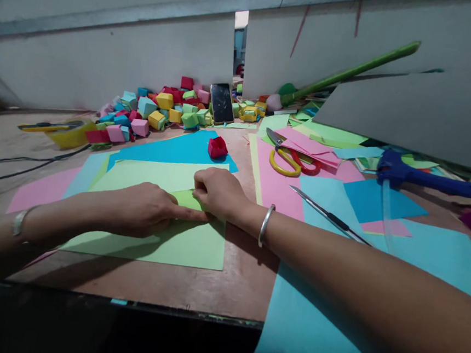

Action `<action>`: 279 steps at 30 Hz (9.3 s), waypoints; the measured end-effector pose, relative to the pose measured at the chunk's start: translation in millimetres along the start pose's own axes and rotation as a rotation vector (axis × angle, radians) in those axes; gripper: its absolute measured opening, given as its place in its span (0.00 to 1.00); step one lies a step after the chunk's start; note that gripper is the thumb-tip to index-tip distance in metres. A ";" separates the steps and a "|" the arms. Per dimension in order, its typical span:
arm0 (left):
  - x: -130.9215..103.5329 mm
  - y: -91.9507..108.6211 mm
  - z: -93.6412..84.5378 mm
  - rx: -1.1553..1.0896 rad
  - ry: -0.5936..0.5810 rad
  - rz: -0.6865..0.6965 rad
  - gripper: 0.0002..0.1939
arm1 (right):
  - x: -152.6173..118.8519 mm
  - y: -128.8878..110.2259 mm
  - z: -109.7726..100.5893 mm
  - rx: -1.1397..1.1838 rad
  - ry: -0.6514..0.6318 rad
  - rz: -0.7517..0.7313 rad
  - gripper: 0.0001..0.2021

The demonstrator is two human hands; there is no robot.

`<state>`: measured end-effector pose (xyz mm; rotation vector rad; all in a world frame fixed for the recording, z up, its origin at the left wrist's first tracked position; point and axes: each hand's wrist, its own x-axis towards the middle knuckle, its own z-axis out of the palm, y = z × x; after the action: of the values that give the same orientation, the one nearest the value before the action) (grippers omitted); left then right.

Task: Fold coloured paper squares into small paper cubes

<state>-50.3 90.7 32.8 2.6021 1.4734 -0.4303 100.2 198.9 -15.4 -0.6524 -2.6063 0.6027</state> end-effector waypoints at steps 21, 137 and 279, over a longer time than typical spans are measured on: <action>-40.8 -29.6 37.3 -0.121 0.987 -0.321 0.14 | 8.6 5.4 2.6 0.044 0.003 0.060 0.06; -33.3 -19.9 27.8 -0.814 1.022 -0.457 0.11 | -7.9 -4.8 1.2 0.301 0.365 0.022 0.09; -2.3 -17.3 15.7 -0.329 0.153 -0.447 0.26 | 3.4 0.4 -1.7 -0.257 -0.074 -0.085 0.09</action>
<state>-69.2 93.9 19.2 2.0869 1.9884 -0.0164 98.3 201.4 -13.3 -0.6017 -2.7920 0.2722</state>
